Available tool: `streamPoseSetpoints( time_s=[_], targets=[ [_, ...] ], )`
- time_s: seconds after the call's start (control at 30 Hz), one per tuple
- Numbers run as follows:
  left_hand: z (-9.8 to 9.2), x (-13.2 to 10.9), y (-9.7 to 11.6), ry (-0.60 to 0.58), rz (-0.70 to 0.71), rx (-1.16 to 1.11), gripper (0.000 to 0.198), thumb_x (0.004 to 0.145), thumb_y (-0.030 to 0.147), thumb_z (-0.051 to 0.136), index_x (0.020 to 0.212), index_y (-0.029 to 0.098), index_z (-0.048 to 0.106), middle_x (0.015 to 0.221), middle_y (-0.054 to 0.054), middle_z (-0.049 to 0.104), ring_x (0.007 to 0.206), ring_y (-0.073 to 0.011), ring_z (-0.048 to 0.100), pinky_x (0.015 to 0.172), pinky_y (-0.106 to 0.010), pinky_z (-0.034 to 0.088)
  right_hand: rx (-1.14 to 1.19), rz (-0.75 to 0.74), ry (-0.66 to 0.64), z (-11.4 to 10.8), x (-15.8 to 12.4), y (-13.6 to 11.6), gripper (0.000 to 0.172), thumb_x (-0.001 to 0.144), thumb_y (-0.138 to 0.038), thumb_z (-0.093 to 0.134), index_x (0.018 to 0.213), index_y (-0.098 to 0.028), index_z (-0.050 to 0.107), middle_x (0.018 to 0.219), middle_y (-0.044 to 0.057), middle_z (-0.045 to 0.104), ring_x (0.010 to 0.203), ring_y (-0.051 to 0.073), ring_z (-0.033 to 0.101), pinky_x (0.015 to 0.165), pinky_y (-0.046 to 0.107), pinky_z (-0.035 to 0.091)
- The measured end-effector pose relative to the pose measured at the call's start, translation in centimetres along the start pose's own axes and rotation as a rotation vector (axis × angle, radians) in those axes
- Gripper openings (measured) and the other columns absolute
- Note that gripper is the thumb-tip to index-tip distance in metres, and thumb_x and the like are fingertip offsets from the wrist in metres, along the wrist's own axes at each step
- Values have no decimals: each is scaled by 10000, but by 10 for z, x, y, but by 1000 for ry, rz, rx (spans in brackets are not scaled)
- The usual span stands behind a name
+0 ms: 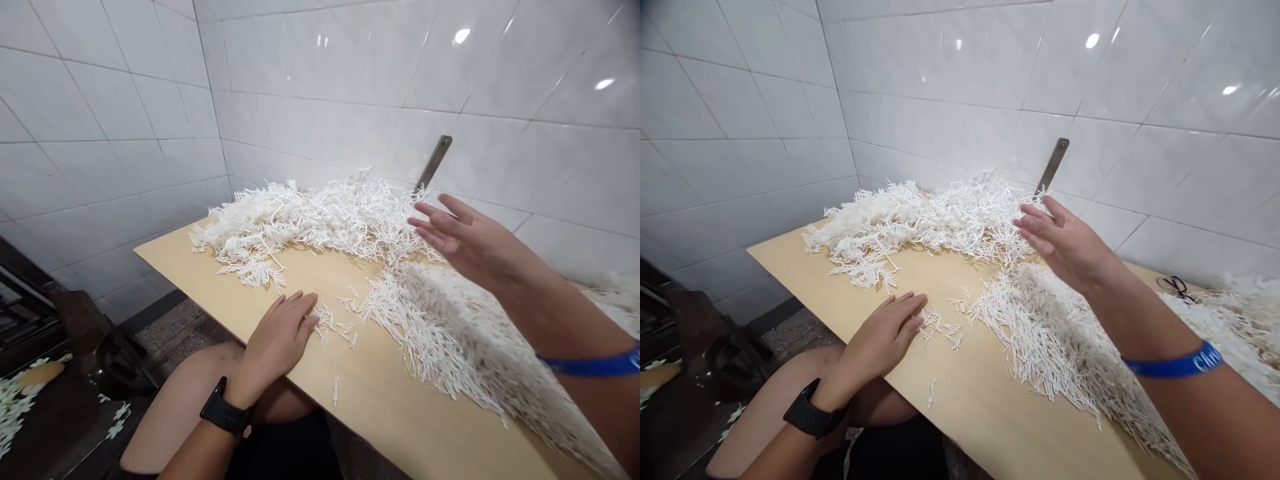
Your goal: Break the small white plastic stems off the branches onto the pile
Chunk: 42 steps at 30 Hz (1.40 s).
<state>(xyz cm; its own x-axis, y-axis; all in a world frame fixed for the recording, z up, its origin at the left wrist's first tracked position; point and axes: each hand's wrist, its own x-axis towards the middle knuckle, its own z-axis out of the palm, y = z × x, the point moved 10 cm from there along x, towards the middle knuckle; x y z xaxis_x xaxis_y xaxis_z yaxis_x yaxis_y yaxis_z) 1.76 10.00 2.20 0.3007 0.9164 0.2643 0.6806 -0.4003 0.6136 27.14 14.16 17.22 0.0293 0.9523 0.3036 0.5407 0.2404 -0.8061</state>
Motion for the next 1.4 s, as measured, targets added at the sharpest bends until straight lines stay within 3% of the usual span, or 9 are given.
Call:
streamPoseSetpoints(
  time_s=[0.1, 0.27, 0.37, 0.5, 0.67, 0.93, 1.07, 1.2, 1.4],
  targets=[
    [-19, -5, -18, 225, -142, -156, 436, 1006, 378, 322, 1309, 183, 568, 1322, -129, 630, 1238, -267, 575, 1069, -447, 410, -147, 149, 66, 10, 5, 30, 807, 872, -492, 633, 1531, -175, 292, 1492, 254, 407, 1277, 411, 503, 920, 559, 490],
    [-42, -17, -32, 485, -236, -290, 408, 998, 377, 332, 1213, 172, 611, 1228, -123, 672, 1136, -261, 639, 960, -404, 493, -385, -398, -608, 181, -113, -9, 642, 967, -467, 441, 1532, -196, 301, 1601, 89, 250, 1476, 326, 197, 1197, 548, 196],
    [-46, -21, -35, 511, -267, -309, 374, 982, 375, 372, 1172, 180, 627, 1191, -106, 687, 1111, -257, 646, 951, -398, 495, -436, -524, -793, 235, -157, -20, 629, 999, -432, 360, 1544, -136, 253, 1611, 104, 205, 1488, 311, 141, 1219, 513, 106],
    [-41, -20, -30, 441, -241, -224, 315, 960, 353, 423, 1105, 194, 654, 1125, -86, 710, 1079, -262, 649, 960, -417, 478, -522, -451, -793, 227, -128, 3, 648, 1013, -518, 242, 1562, -179, 180, 1622, 56, 137, 1498, 274, 97, 1220, 501, 69],
    [-42, -19, -25, 465, -181, -126, 291, 958, 297, 426, 1080, 174, 660, 1113, -95, 706, 1069, -260, 638, 952, -416, 477, -915, -210, -544, 164, -66, 74, 601, 1020, -443, 152, 1549, -170, 234, 1605, 7, 210, 1496, 220, 136, 1224, 452, 82],
    [-36, -19, -9, 437, -85, -16, 267, 955, 201, 402, 1026, 183, 659, 1016, -82, 723, 975, -239, 654, 907, -392, 484, -1104, -155, -305, 123, -70, 98, 597, 958, -280, 219, 1453, -23, 429, 1534, 179, 368, 1456, 358, 243, 1185, 584, 38],
    [-27, -16, 0, 359, -59, 60, 259, 940, 179, 413, 985, 189, 668, 953, -76, 728, 913, -248, 650, 870, -408, 469, -869, -252, -307, 149, -70, 48, 556, 920, -191, 282, 1420, -60, 487, 1531, 166, 387, 1455, 365, 239, 1176, 573, 95],
    [-34, -19, -7, 406, -126, -3, 234, 920, 163, 418, 944, 202, 647, 947, -76, 705, 914, -246, 633, 816, -378, 465, -454, -223, -451, 209, -49, -1, 457, 957, -298, 355, 1340, -154, 560, 1326, 137, 619, 1196, 289, 579, 1002, 418, 433],
    [-54, -26, -32, 518, -251, -68, 194, 896, 156, 391, 846, 191, 574, 840, -75, 664, 793, -226, 632, 706, -336, 496, -280, -154, -505, 291, -7, -17, 317, 956, -388, 473, 1023, -141, 660, 914, 88, 720, 784, 198, 665, 693, 315, 497]
  ],
)
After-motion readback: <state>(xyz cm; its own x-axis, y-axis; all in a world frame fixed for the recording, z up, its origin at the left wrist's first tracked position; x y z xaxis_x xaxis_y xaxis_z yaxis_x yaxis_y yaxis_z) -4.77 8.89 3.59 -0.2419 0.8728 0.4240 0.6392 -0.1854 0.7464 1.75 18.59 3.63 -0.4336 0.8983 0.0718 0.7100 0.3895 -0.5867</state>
